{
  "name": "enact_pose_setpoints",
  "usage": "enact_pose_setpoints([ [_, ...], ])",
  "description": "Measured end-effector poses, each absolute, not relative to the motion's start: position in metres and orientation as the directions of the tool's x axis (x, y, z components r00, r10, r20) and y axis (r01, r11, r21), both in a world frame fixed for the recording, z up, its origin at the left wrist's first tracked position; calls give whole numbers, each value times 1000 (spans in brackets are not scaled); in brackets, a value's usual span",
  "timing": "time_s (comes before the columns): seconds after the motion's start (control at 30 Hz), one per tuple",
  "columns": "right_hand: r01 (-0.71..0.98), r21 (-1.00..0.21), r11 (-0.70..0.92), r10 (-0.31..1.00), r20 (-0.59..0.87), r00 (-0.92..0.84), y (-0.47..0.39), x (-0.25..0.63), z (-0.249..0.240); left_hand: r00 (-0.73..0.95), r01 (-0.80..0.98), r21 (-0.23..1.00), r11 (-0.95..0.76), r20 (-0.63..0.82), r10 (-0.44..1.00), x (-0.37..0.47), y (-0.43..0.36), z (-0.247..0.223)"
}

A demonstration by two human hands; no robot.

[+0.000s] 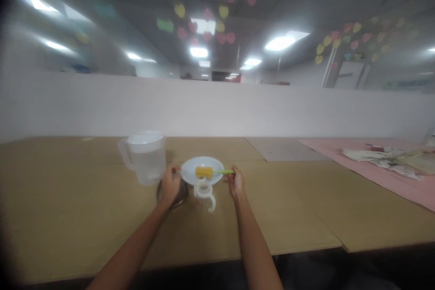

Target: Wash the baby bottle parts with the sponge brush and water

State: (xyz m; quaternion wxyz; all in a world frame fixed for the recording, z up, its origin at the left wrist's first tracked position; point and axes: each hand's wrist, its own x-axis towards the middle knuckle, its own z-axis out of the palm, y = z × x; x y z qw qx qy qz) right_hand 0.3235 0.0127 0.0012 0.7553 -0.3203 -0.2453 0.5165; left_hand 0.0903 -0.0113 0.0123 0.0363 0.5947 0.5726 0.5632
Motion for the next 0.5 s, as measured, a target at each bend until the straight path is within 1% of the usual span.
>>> enact_pose_setpoints([
  [0.1, -620, -742, 255, 934, 24, 356, 12, 324, 1, -300, 674, 706, -219, 532, 791, 82, -10, 15],
  [0.2, -603, -747, 280, 922, 33, 387, 13, 325, -1, -329, 675, 724, -143, 469, 819, 78, -11, 19],
  [0.3, -551, -760, 344, 874, 45, 483, 16, 326, -4, -328, 683, 723, -106, 433, 840, 77, -13, 22],
  [0.4, -422, -809, 410, 809, 109, 577, 18, 327, -7, -231, 735, 660, -155, 458, 858, 78, -14, 22],
  [0.5, -275, -859, 433, 783, 206, 587, 18, 325, -8, -134, 773, 586, -245, 527, 839, 78, -13, 19],
])
